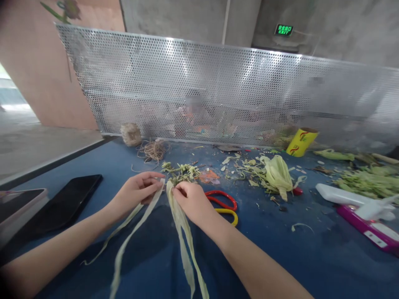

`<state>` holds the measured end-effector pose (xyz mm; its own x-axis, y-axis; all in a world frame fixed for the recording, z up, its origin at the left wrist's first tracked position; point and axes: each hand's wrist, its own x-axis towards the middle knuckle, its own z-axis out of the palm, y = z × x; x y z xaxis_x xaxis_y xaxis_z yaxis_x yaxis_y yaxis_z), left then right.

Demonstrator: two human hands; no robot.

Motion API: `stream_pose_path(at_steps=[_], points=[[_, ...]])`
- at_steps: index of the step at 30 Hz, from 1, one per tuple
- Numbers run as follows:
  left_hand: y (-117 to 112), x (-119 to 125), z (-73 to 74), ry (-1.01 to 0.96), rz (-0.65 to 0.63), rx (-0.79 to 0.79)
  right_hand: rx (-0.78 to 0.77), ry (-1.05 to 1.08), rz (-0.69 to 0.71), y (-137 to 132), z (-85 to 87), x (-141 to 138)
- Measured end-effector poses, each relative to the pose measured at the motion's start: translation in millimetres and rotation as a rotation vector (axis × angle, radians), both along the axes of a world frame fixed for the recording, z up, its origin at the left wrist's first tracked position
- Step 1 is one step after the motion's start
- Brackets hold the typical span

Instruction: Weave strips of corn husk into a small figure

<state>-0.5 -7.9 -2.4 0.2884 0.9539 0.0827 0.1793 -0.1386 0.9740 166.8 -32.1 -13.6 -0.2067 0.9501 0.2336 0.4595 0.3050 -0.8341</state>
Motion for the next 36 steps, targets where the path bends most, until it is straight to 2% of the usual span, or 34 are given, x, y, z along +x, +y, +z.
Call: stream_pose_path(at_steps=[4,8,12,19,23,28,31,36], points=[[-1.5,6.0,-2.4,0.073,-0.023,0.032,0.027,0.025,0.026,-5.8,1.1,-0.9],[-5.7,8.2,-2.1,0.152,-0.029,0.041,-0.042,0.056,0.043,-9.8,3.1,-0.3],[-11.3,8.5,1.4,0.091,0.004,-0.04,-0.111,0.071,0.032,-14.5,1.8,-2.4],[-19.5,12.6,1.8,-0.046,-0.03,-0.146,-0.117,0.016,-0.084,-19.1,-3.3,-8.0],[-21.5,12.4,3.4,-0.081,-0.057,-0.158,-0.048,-0.062,-0.129,-20.3,-4.4,-8.2],[-20.9,10.5,4.9,-0.005,-0.018,-0.103,0.013,-0.138,-0.117,-23.6,-1.3,-7.5],[-20.6,10.1,3.9,0.007,-0.009,-0.081,0.075,-0.254,-0.15,-24.9,1.7,-5.7],[-20.7,8.0,2.8,-0.01,0.011,-0.082,0.264,-0.489,-0.275,-25.0,9.5,0.2]])
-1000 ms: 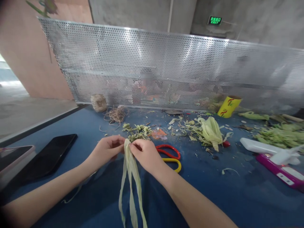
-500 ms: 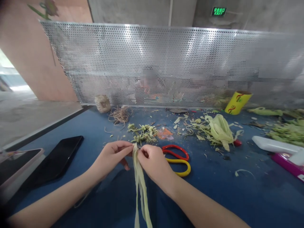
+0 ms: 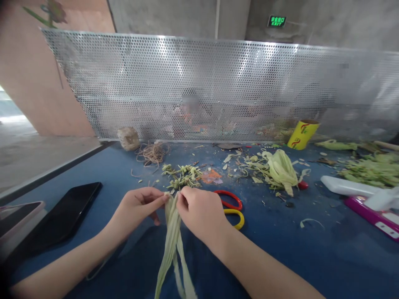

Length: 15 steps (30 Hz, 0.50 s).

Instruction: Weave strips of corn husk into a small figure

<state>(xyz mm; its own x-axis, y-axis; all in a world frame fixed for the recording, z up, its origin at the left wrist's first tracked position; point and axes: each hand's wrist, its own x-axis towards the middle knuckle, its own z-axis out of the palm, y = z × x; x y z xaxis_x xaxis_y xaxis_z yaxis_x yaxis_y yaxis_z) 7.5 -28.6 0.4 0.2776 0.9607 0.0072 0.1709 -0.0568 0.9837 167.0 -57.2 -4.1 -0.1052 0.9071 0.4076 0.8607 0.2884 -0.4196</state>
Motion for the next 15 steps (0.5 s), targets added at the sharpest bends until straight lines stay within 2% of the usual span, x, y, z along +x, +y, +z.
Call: stream_pose_path(at_steps=[2,5,8,12,15], points=[[0.3,-1.5,0.4,-0.001,0.012,-0.016,0.012,-0.039,0.078,-1.1,3.9,2.3],[1.0,-4.0,1.0,0.017,0.0,-0.051,-0.08,0.042,0.308,-3.5,8.6,4.7],[1.8,-6.8,0.4,0.039,-0.028,-0.061,-0.23,0.464,0.438,-3.6,11.1,6.4],[2.6,-9.6,-2.2,0.082,-0.041,-0.005,-0.244,1.191,0.427,2.0,14.6,7.8],[3.2,-10.9,-4.3,0.149,-0.051,0.032,-0.287,1.452,0.481,6.4,20.5,13.1]])
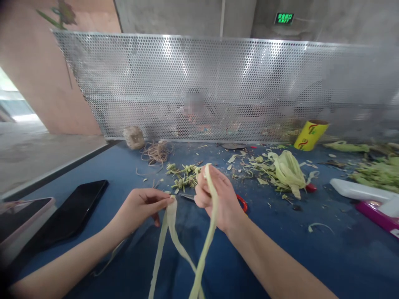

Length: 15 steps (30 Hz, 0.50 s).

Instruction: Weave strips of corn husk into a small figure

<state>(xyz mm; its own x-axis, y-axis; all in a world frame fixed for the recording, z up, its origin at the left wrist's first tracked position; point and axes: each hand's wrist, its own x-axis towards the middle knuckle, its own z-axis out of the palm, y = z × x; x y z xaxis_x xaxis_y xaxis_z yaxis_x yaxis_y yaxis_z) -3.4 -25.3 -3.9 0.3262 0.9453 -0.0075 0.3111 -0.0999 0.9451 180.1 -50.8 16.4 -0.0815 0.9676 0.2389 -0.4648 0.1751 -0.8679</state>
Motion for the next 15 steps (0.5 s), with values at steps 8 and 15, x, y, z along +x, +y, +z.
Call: stream_pose_path(at_steps=[8,15], points=[[6.1,-6.8,3.9,0.206,0.14,0.226,0.237,0.104,-0.486,8.0,31.8,67.2],[3.0,3.2,7.1,0.002,0.039,-0.01,0.205,-0.726,-0.188,14.1,-6.6,24.5]])
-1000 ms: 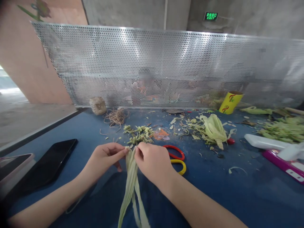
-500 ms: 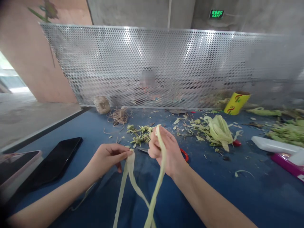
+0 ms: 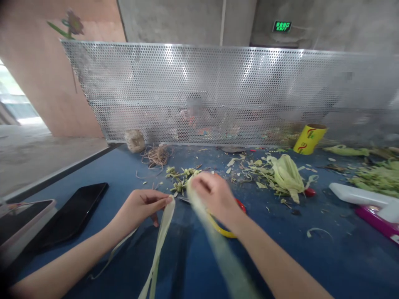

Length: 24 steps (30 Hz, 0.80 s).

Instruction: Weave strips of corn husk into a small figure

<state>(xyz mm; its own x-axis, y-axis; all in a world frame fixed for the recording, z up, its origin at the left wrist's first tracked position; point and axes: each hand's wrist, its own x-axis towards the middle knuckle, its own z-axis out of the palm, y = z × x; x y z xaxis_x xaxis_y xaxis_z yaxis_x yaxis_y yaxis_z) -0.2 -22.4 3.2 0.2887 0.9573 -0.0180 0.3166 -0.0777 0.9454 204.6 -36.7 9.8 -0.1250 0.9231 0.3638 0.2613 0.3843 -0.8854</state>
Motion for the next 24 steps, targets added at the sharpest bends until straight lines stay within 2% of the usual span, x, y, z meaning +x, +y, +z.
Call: stream_pose_path(at_steps=[1,3,7,11,16,24], points=[[-1.1,0.8,0.1,-0.013,-0.002,-0.001,-0.015,-0.133,0.054,-2.0,-7.0,-11.4],[-3.1,1.5,0.3,-0.025,-0.001,0.001,-0.056,-0.245,0.098,-6.1,-17.0,-28.3],[-4.9,2.2,-0.3,-0.06,-0.03,-0.01,-0.095,-0.22,0.16,-9.1,-24.0,-38.3],[-5.5,5.4,-2.1,-0.079,-0.062,-0.013,-0.124,-0.215,0.117,-7.4,-27.9,-36.9],[-6.6,8.2,-3.3,-0.101,-0.06,-0.042,-0.082,-0.29,0.064,-8.1,-32.1,-36.7],[-8.6,10.7,-4.5,-0.166,-0.107,-0.1,-0.056,-0.328,0.028,-9.7,-30.6,-38.4]])
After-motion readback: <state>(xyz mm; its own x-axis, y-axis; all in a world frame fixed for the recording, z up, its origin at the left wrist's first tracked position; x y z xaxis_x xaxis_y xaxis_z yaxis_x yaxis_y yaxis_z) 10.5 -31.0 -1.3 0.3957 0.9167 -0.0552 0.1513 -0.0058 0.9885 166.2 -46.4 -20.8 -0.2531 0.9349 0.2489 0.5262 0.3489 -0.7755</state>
